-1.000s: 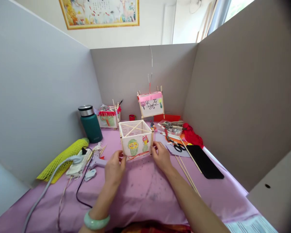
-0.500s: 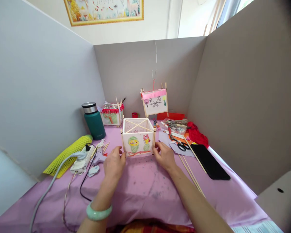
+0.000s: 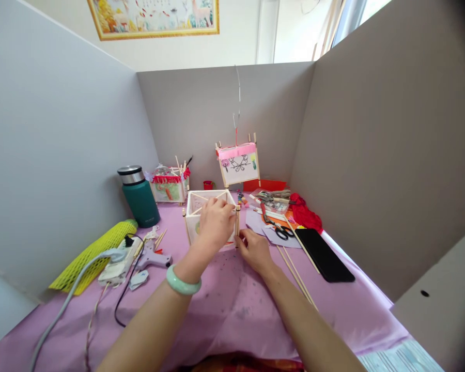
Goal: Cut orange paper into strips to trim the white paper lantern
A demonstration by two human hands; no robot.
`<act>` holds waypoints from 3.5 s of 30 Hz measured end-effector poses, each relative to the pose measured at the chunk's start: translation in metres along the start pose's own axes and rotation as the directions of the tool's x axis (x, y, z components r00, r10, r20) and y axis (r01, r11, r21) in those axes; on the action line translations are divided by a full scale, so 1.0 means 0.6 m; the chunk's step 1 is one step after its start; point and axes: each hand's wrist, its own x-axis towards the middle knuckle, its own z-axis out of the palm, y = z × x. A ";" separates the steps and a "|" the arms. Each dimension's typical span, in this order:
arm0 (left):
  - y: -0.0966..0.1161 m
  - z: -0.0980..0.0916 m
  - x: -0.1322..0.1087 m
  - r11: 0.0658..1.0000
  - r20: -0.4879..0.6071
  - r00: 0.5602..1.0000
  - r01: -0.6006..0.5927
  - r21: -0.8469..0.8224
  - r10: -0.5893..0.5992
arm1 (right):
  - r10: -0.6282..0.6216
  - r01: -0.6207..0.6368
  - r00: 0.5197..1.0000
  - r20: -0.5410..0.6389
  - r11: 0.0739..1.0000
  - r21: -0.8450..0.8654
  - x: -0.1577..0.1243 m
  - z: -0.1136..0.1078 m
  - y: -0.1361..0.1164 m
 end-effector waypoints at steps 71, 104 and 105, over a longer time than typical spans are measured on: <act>-0.115 -0.001 -0.169 0.843 0.121 0.848 0.528 -0.102 -0.516 | 0.000 -0.003 0.999 0.047 0.998 0.063 -0.001 -0.003 0.001; -0.150 0.008 -0.142 0.825 0.231 0.795 0.558 0.084 -0.561 | -0.113 0.108 0.993 0.035 0.986 0.126 -0.001 -0.002 -0.007; -0.150 0.008 -0.140 0.824 0.234 0.792 0.559 0.094 -0.564 | -0.120 0.115 0.992 0.034 0.985 0.127 -0.001 -0.001 -0.007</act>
